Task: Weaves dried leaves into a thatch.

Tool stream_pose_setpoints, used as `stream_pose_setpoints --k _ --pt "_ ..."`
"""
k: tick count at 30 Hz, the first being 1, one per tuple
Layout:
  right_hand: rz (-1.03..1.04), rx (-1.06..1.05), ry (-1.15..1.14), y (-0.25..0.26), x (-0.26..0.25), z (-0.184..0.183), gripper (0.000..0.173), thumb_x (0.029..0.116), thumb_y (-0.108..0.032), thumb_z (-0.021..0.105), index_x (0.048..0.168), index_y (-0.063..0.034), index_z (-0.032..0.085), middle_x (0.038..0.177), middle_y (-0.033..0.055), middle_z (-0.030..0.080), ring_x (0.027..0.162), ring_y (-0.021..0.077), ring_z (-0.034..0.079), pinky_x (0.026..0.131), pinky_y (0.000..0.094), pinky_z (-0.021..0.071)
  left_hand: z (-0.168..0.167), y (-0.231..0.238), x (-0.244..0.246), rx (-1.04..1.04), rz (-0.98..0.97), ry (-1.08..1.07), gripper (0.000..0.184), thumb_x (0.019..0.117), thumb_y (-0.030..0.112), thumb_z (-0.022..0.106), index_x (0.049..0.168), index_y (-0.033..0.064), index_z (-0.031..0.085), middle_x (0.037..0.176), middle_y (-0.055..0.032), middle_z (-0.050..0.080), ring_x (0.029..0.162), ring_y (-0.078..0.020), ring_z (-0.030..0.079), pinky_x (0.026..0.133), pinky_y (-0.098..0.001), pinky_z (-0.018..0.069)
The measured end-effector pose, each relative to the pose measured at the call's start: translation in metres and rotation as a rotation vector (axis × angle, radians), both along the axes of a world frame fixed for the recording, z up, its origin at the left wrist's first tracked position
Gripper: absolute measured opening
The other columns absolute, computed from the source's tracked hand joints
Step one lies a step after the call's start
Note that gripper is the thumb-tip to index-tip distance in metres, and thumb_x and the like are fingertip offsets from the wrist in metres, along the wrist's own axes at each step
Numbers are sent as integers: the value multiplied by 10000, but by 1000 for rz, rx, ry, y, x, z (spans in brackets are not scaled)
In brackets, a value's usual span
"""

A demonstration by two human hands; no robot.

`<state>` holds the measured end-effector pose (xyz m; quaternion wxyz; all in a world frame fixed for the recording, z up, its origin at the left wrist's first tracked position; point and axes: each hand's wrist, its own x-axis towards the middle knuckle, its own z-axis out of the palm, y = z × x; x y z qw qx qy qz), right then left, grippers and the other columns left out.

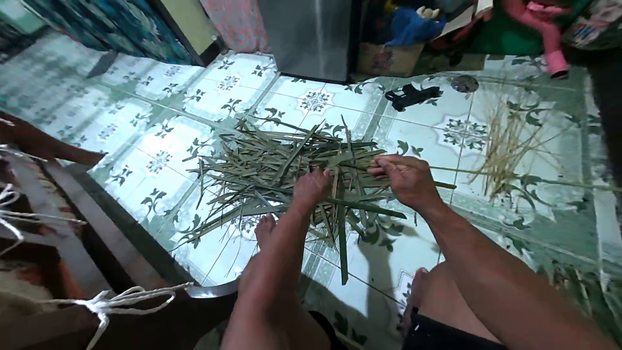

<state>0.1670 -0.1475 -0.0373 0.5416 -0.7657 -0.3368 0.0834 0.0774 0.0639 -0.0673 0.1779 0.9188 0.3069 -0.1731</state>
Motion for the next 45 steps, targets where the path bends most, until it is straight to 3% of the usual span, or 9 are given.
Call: stream_pose_setpoints --k 4,9,18,23,27,31,38,42,45 --pt "-100 89 -35 -15 7 14 365 1085 -185 426 1153 57 690 1023 123 749 889 153 746 848 351 630 -10 21 -7 -298 109 -78 485 1125 293 339 1387 -58 549 1366 -308 571 1299 -444 542 1089 -617 405" --pt "-243 315 221 -31 27 24 340 1096 -207 410 1157 37 638 1019 96 742 818 168 752 774 361 653 -21 44 -1 -356 403 -367 649 1116 469 240 1221 -36 634 1132 -279 635 1013 -407 619 870 -599 484" --pt "-193 353 270 2 16 12 341 1095 -211 414 1089 9 674 951 79 753 807 174 753 791 384 651 51 -76 12 -296 -86 -628 489 1113 387 297 1186 15 604 808 -142 654 748 -301 663 710 -526 555" --pt "-176 486 521 3 9 18 318 1110 -178 355 1124 19 604 974 106 752 834 209 760 803 384 646 20 -46 15 -295 122 -469 573 1118 433 245 1327 24 588 1086 -236 691 1035 -398 675 909 -606 525" --pt "-180 510 567 8 9 18 315 1111 -155 351 1114 29 606 957 116 745 825 214 757 800 385 646 42 -69 15 -244 -11 -460 535 1117 405 246 1289 38 595 995 -199 701 959 -366 691 849 -580 544" --pt "-160 408 472 -2 14 17 319 1100 -168 358 1137 34 603 967 96 741 841 192 748 817 379 636 16 -10 11 -184 126 -337 629 1113 463 192 1349 43 596 1212 -246 673 1145 -422 645 949 -642 497" --pt "-170 329 401 7 15 13 321 1106 -158 391 1146 44 638 988 111 753 845 195 759 811 374 646 32 -40 14 -132 27 -319 586 1105 483 213 1306 92 600 1051 -193 709 1025 -387 686 856 -615 532" --pt "-189 336 333 -10 24 21 342 1107 -186 374 1161 38 627 988 93 756 850 180 758 821 367 643 -17 27 -4 -212 122 -236 569 1116 417 273 1404 24 567 1335 -271 610 1257 -448 577 1031 -664 442" --pt "-151 244 259 -14 26 20 338 1100 -196 418 1157 24 667 1022 90 754 870 164 754 827 349 639 -14 37 -4 -300 284 -348 627 1119 445 228 1318 -12 607 1274 -283 625 1194 -433 603 1003 -637 456"
